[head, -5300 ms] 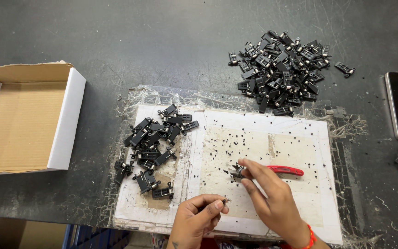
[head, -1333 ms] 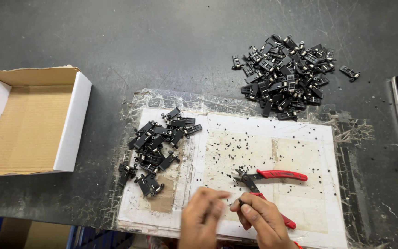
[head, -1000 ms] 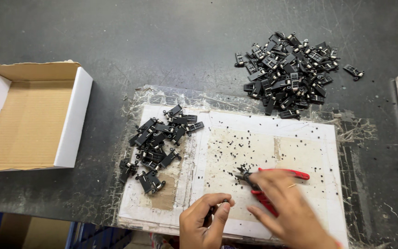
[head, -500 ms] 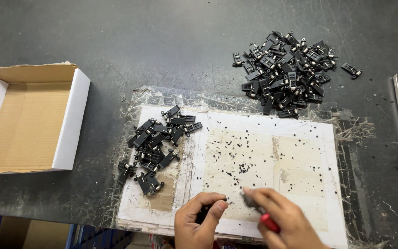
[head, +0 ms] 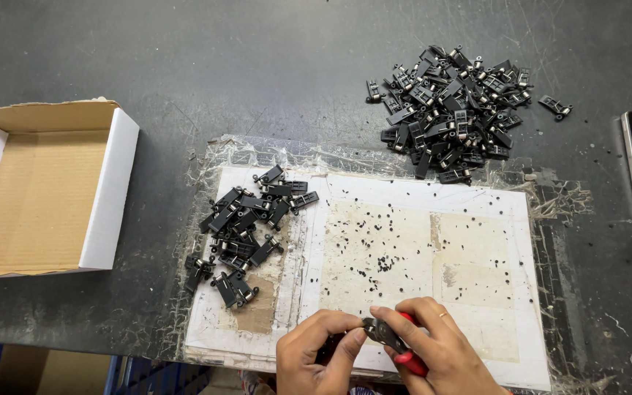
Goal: The person uses red-handled flush cutters to trim small protrusions from black plastic electronic components. They pick each component from a pile, cut the excess, and place the trimmed piece into a white cardboard box. The process is repeated for multiple units.
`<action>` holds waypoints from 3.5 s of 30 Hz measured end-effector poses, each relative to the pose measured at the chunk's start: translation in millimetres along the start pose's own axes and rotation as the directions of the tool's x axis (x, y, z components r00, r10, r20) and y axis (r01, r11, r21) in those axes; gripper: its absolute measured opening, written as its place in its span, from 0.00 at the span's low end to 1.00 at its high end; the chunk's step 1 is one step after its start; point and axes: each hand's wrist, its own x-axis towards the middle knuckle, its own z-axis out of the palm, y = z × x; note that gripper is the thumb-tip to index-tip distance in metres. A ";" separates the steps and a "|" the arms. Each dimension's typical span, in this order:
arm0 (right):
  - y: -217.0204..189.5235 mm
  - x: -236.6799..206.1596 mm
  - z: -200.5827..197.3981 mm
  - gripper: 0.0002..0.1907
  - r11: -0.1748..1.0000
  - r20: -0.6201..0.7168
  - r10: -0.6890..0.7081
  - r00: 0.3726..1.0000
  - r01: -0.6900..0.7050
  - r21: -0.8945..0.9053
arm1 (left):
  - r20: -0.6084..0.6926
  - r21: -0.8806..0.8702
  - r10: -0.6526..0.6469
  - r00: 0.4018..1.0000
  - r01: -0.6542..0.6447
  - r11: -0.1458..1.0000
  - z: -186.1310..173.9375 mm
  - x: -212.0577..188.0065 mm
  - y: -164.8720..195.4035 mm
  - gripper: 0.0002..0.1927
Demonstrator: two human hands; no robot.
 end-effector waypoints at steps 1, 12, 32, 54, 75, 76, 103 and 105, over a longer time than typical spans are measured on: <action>0.8 -0.1 -0.6 0.37 1.000 0.000 -0.016 1.000 0.016 -0.004 | -0.003 -0.001 0.028 1.000 -0.028 1.000 -0.6 0.6 0.5 0.03; -2.6 8.7 -1.7 0.32 0.989 0.054 0.138 0.989 -0.135 -0.062 | -0.017 -0.123 -0.272 0.962 0.268 0.955 4.3 -3.7 -26.6 0.05; 22.5 8.6 29.6 0.08 0.612 -0.146 0.152 0.977 0.023 0.790 | 0.250 -0.788 -0.544 0.801 0.495 0.366 11.3 6.1 -64.2 0.22; 15.0 13.2 41.9 0.11 0.614 -0.234 0.141 0.962 0.101 0.783 | -0.008 -0.784 -0.574 0.819 0.351 0.512 27.4 -10.8 -70.7 0.22; 4.0 18.4 13.7 0.08 0.687 -0.114 0.160 0.980 -0.028 0.726 | -0.087 -0.394 -0.313 0.946 0.256 0.883 15.9 -22.4 -52.8 0.17; 6.4 19.4 10.4 0.08 0.672 -0.065 0.167 0.984 -0.065 0.738 | -0.076 -0.301 -0.200 0.977 0.169 0.939 11.7 -21.9 -49.4 0.17; 53.7 46.3 -33.0 0.16 0.601 -0.280 0.516 0.810 -0.108 0.792 | -0.280 0.691 -0.050 0.959 0.238 0.683 -102.4 41.6 -30.0 0.28; 53.2 42.2 -21.8 0.16 0.595 -0.266 0.516 0.814 -0.118 0.795 | -0.242 0.574 -0.340 0.909 0.417 0.705 -87.3 47.8 -25.3 0.32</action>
